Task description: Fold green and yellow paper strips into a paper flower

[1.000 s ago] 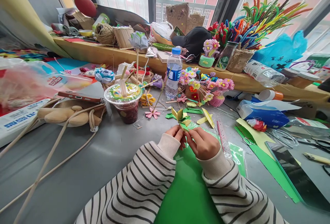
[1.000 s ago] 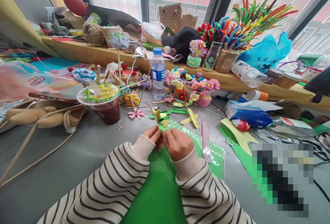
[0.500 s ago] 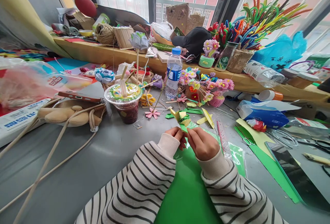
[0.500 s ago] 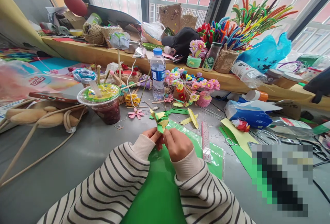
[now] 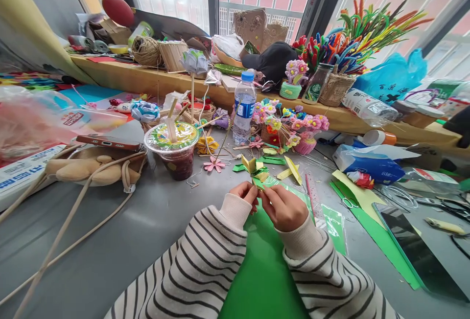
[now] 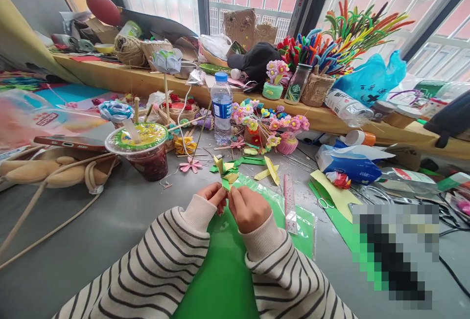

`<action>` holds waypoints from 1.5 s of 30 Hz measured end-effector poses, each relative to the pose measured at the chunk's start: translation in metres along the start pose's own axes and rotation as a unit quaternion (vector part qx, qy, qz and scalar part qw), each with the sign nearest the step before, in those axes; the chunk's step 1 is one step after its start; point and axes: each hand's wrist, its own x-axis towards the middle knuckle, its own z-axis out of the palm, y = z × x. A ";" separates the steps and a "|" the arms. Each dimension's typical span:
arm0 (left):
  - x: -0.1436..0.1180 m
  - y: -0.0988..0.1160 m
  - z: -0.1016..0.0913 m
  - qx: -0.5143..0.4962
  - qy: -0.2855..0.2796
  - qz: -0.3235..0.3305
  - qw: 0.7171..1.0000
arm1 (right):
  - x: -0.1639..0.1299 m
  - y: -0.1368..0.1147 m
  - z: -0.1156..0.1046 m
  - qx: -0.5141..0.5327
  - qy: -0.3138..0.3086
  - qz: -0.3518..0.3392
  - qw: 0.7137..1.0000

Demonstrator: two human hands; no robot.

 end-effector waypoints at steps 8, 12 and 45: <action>0.000 0.002 -0.003 -0.011 -0.008 0.016 1.000 | -0.005 0.005 0.008 0.320 -0.030 0.232 0.918; -0.001 0.004 -0.002 0.010 -0.004 -0.003 1.000 | -0.004 0.008 0.007 0.338 -0.039 0.229 0.912; 0.003 0.002 -0.006 -0.149 -0.021 -0.077 0.986 | -0.006 -0.002 0.000 0.061 0.008 0.053 0.997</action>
